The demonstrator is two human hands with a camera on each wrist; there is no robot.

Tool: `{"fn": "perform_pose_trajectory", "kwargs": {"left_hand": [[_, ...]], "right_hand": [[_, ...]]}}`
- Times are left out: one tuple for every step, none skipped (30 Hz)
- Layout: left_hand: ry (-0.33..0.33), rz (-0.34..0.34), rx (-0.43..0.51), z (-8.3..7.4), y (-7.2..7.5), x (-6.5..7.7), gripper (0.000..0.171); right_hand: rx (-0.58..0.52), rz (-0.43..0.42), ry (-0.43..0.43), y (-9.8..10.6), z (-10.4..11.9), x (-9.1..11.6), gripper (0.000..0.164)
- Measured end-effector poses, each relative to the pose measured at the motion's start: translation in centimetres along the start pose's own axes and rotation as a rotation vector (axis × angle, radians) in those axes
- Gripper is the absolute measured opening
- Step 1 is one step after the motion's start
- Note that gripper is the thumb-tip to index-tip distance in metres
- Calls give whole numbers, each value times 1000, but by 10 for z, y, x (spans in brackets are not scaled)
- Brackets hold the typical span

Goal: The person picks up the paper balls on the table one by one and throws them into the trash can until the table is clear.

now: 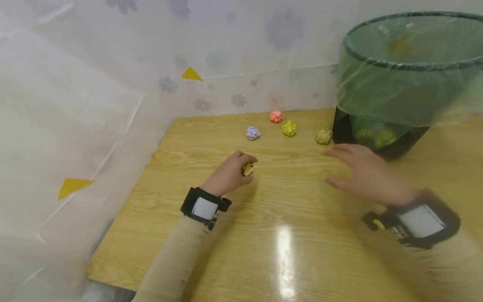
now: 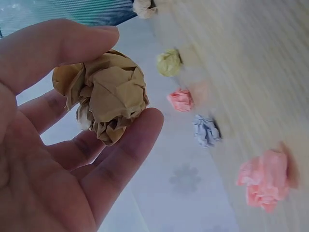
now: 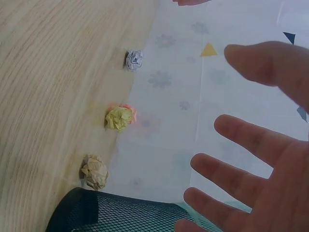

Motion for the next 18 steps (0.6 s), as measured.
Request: {"fn": "perform_pose_trajectory", "kwargs": {"left_hand": [[-9, -4, 2, -1, 2, -1, 43], [-19, -9, 2, -2, 4, -1, 43], [-28, -12, 1, -3, 6, -2, 43], [-34, -14, 0, -5, 8, -2, 43], [-39, -17, 1, -6, 9, -2, 43], [-42, -18, -2, -7, 11, -3, 43], [-44, -19, -3, -8, 13, -3, 43], [-46, -22, -6, -9, 15, -3, 43], [-46, -22, -10, -10, 17, -3, 43], [-48, -23, -11, -12, 18, -4, 43], [-52, -24, -11, -13, 20, -4, 43], [-58, -27, -10, -15, 22, -4, 43], [-63, -30, -6, -17, 24, -5, 43], [-70, -33, -7, -18, 25, -6, 43], [-74, -35, -5, -20, 27, -6, 43], [-78, -38, -3, -22, 28, -7, 43], [-84, -42, -3, -23, 30, -7, 43], [-88, -45, -4, -25, 31, -7, 42]], "right_hand": [[5, -3, 3, 1, 0, 0, 66], [9, -9, 4, 2, 0, 1, 66], [12, -9, 4, 3, 0, 1, 66], [14, -9, 4, 5, -1, 2, 66], [13, -9, -2, 6, -1, 2, 66], [12, -8, -10, 7, -1, 2, 66], [15, -7, -14, 8, -1, 3, 67], [16, -7, -17, 9, -1, 3, 67], [17, -7, -22, 10, -1, 4, 67], [21, -8, -27, 11, -1, 5, 67], [23, -9, -33, 12, -1, 5, 68], [22, -7, -41, 13, -1, 6, 68], [20, -9, -48, 14, -1, 7, 68], [19, -11, -55, 15, -1, 8, 67], [21, -12, -62, 16, -1, 9, 67], [20, -15, -65, 18, -1, 9, 67], [21, -21, -65, 19, -1, 10, 66], [28, -26, -65, 20, -1, 11, 66]]}}
Point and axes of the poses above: each hand's wrist, its own x-axis away from the middle knuckle, its own y-axis out of the back of the hand, z = x × y, the point moved 4 cm from there along -x, towards the middle knuckle, and after that the axes turned 8 degrees about -x, right-handed, at the moved point
